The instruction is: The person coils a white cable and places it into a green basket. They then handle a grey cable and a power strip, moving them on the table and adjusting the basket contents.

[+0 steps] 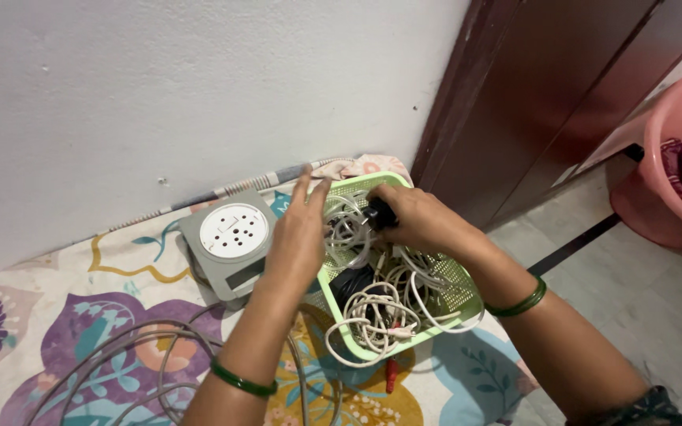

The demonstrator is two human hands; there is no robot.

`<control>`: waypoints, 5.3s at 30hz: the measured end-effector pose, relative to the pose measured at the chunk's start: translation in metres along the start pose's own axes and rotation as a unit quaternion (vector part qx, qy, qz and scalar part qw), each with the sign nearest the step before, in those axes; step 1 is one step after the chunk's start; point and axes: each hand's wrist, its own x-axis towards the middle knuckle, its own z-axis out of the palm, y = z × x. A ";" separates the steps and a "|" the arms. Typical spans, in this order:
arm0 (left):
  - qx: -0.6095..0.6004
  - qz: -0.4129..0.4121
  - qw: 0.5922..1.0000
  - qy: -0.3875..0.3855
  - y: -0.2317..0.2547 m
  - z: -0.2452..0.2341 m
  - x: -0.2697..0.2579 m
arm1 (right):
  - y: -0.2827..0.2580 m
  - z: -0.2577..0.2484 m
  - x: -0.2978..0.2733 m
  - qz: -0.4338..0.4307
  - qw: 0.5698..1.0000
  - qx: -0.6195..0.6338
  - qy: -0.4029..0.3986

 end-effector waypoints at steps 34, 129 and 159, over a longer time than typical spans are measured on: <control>0.021 -0.002 0.993 0.114 0.013 -0.023 0.024 | -0.042 -0.027 -0.037 0.176 0.984 0.006 -0.027; 0.259 0.112 0.951 -0.128 0.006 0.029 0.016 | 0.036 0.070 0.063 0.057 0.985 -0.153 -0.049; 0.355 -0.061 0.916 -0.175 0.035 0.004 -0.014 | 0.042 0.026 0.055 0.122 0.895 0.403 -0.147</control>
